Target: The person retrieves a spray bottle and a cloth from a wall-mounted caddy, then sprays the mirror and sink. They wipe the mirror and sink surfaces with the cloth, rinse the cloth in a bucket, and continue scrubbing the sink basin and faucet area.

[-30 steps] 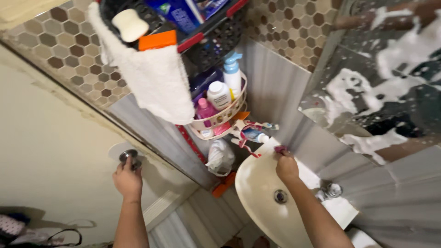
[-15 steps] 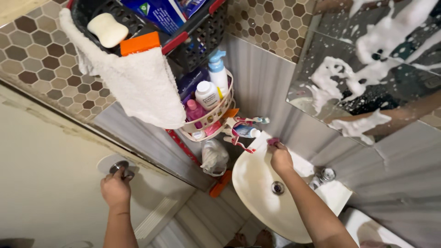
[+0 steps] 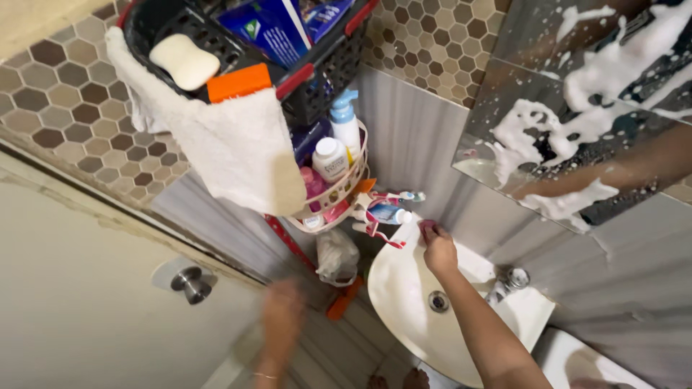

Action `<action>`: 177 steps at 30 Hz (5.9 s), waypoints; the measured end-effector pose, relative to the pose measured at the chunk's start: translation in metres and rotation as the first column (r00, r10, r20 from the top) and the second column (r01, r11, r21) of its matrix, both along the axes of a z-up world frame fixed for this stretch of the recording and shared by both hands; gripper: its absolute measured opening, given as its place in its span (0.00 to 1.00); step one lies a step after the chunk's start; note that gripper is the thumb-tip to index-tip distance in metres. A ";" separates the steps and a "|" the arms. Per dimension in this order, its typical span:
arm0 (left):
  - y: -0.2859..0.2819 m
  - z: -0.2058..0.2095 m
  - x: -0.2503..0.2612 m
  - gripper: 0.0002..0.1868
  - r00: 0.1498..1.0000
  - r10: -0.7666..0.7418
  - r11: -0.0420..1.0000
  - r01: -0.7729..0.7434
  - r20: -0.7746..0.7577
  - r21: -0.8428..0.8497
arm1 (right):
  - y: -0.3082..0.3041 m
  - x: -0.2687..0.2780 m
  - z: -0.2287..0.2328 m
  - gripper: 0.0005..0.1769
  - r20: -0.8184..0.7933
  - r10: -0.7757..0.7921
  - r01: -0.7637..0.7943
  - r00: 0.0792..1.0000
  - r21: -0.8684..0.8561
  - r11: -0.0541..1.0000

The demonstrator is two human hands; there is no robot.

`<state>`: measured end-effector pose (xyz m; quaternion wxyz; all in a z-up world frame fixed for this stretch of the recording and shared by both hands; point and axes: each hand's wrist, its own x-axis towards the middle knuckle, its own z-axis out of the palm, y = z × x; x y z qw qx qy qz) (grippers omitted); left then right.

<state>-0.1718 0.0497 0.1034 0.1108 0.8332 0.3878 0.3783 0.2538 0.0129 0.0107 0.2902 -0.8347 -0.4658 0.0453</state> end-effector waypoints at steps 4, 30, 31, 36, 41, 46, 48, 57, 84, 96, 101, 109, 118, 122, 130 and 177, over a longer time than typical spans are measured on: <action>-0.033 -0.031 0.082 0.21 0.984 -0.159 0.967 0.138 -0.083 -0.216 | 0.034 -0.024 -0.008 0.18 -0.236 0.003 0.011 0.972 0.058 0.998; -0.007 -0.085 0.133 0.58 0.732 -0.460 0.810 0.115 -0.502 -0.574 | -0.067 0.011 -0.004 0.22 0.462 -0.072 0.093 0.884 -0.023 0.995; -0.007 -0.089 0.134 0.59 0.735 -0.455 0.812 0.111 -0.503 -0.573 | -0.060 0.012 -0.009 0.22 0.377 -0.084 0.091 0.922 0.000 0.996; -0.010 -0.103 0.133 0.62 0.786 -0.431 0.837 0.164 -0.444 -0.522 | -0.017 -0.022 -0.018 0.23 0.278 -0.080 -0.020 0.957 0.339 0.940; -0.014 -0.096 0.134 0.62 0.802 -0.413 0.837 0.148 -0.431 -0.527 | 0.011 -0.060 -0.025 0.15 -0.592 0.097 0.193 0.800 0.407 0.893; -0.010 -0.096 0.136 0.62 0.790 -0.430 0.831 0.158 -0.437 -0.533 | 0.001 -0.108 -0.032 0.21 -0.256 0.135 -0.040 0.957 0.344 0.938; -0.012 -0.101 0.134 0.63 0.796 -0.436 0.829 0.175 -0.420 -0.530 | -0.020 -0.117 -0.037 0.19 -0.200 0.131 -0.048 0.971 0.374 0.926; -0.009 -0.095 0.138 0.64 0.781 -0.457 0.783 0.126 -0.426 -0.609 | -0.113 -0.037 -0.079 0.08 -0.547 0.008 -0.018 0.837 -0.012 1.000; -0.002 -0.100 0.143 0.64 0.731 -0.433 0.867 0.177 -0.528 -0.466 | -0.080 -0.104 -0.035 0.19 -0.671 0.176 -0.216 0.720 0.025 0.976; 0.000 -0.101 0.147 0.66 0.721 -0.423 0.874 0.164 -0.549 -0.458 | -0.147 -0.069 -0.012 0.17 -0.544 0.275 -0.517 0.793 -0.361 0.777; -0.001 -0.100 0.149 0.64 0.741 -0.401 0.901 0.214 -0.539 -0.377 | -0.107 -0.107 -0.013 0.22 -0.543 0.483 -0.491 0.687 0.144 0.859; 0.001 -0.108 0.149 0.65 0.728 -0.404 0.900 0.207 -0.554 -0.384 | -0.161 -0.068 -0.012 0.18 -0.541 0.283 -0.514 0.792 -0.340 0.788; 0.002 -0.100 0.158 0.66 0.672 -0.398 0.887 0.110 -0.624 -0.448 | -0.144 -0.105 -0.026 0.17 -0.429 0.399 -0.485 0.811 -0.110 0.868; 0.002 -0.092 0.157 0.67 0.664 -0.401 0.889 0.116 -0.631 -0.443 | -0.192 -0.051 -0.070 0.16 -0.208 0.040 -0.154 0.977 -0.570 0.807; 0.003 -0.101 0.151 0.65 0.720 -0.429 0.877 0.187 -0.545 -0.443 | -0.118 -0.018 -0.084 0.23 -0.054 0.211 -0.217 0.976 -0.135 0.967; -0.003 -0.069 0.161 0.65 0.663 -0.406 0.881 0.103 -0.628 -0.461 | -0.160 -0.008 -0.071 0.21 0.141 0.056 -0.004 0.988 -0.346 0.938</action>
